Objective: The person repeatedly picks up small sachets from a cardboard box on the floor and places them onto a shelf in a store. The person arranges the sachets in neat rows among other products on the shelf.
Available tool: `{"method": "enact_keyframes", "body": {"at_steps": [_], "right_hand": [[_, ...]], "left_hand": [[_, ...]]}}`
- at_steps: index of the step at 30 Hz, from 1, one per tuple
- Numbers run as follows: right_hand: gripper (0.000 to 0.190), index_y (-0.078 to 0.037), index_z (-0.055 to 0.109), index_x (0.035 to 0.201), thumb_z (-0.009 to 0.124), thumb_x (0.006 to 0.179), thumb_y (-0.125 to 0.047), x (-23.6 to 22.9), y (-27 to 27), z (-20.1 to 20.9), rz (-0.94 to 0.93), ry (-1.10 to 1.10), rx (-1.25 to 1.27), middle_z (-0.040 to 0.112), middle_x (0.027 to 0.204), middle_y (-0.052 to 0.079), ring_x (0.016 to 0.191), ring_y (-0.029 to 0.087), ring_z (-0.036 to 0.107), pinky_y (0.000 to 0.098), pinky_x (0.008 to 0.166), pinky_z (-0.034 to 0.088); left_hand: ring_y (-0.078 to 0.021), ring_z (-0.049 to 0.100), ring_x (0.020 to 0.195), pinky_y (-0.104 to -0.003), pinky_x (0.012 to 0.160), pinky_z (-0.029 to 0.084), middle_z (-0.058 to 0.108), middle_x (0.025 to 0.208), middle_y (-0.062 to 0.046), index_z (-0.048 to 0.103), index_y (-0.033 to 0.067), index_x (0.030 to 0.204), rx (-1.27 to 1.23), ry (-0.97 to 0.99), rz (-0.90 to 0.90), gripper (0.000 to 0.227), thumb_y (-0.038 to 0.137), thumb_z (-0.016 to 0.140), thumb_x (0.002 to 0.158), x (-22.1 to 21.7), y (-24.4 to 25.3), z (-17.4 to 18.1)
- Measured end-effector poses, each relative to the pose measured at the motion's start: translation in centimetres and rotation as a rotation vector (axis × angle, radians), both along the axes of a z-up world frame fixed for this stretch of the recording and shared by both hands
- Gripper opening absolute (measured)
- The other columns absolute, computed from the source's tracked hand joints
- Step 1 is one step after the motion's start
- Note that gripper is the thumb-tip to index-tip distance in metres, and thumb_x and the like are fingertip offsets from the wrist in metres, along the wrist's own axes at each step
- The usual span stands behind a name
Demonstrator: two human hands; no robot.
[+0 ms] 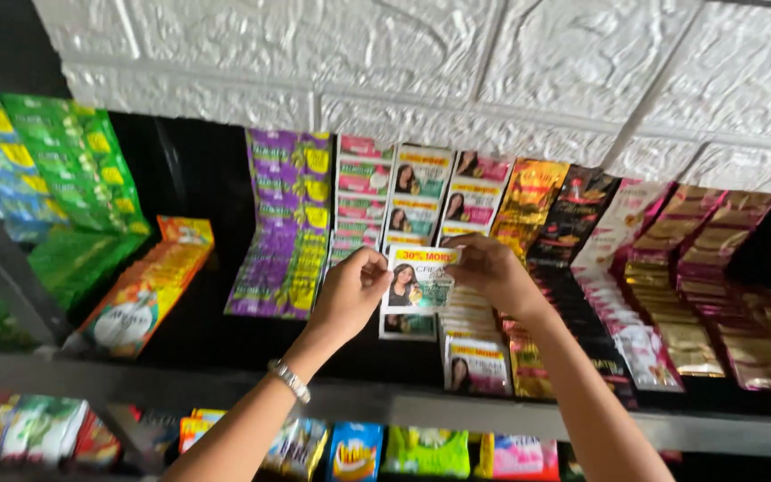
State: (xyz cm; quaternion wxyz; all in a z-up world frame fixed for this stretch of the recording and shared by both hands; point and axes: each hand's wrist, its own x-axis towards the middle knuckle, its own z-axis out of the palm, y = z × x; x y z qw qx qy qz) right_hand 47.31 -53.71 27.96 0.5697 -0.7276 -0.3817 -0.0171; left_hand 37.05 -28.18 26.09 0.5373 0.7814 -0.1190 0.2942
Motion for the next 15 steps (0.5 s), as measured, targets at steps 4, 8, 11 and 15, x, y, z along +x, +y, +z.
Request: {"method": "enact_keyframes", "body": {"at_steps": [4, 8, 11, 15], "right_hand": [[0.030, -0.001, 0.066, 0.122, 0.072, 0.093, -0.006, 7.0, -0.3, 0.5, -0.028, 0.050, -0.008, 0.067, 0.078, 0.000, 0.070, 0.009, 0.065, 0.0266, 0.063, 0.056], [0.029, -0.002, 0.066, 0.122, 0.071, 0.094, -0.009, 9.6, -0.2, -1.0, -0.093, -0.032, -0.079, 0.068, 0.084, -0.002, 0.071, 0.010, 0.069, 0.0273, 0.064, 0.057], [0.031, -0.002, 0.066, 0.116, 0.071, 0.086, -0.006, 10.7, 0.1, -3.4, -0.031, 0.055, -0.125, 0.065, 0.088, -0.003, 0.073, 0.010, 0.072, 0.0283, 0.064, 0.061], [0.023, -0.002, 0.067, 0.109, 0.074, 0.091, -0.014, 8.6, 0.8, -3.5, -0.098, 0.008, -0.460, 0.073, 0.076, 0.006, 0.067, 0.011, 0.074, 0.0284, 0.062, 0.059]], "left_hand": [[-0.0145, 0.072, 0.078, -0.029, 0.070, 0.058, 0.074, 0.085, -0.007, 0.065, -0.0004, 0.097, 0.081, -0.053, -0.006, 0.015, 0.009, 0.074, 0.090, 7.8, 0.3, 0.6], [-0.0161, 0.071, 0.066, -0.030, 0.058, 0.061, 0.072, 0.084, -0.008, 0.063, -0.0011, 0.095, -0.101, 0.308, -0.225, 0.013, 0.008, 0.071, 0.090, 12.9, 1.4, -0.4], [-0.0148, 0.070, 0.064, -0.028, 0.055, 0.060, 0.071, 0.081, -0.009, 0.066, -0.0025, 0.092, -0.080, 0.307, -0.261, 0.014, 0.008, 0.074, 0.089, 14.2, 3.0, -3.8], [-0.0193, 0.072, 0.062, -0.031, 0.056, 0.061, 0.073, 0.077, -0.012, 0.065, -0.0048, 0.093, -0.072, 0.519, -0.223, 0.015, 0.005, 0.074, 0.087, 12.7, 2.8, -4.8]]}}
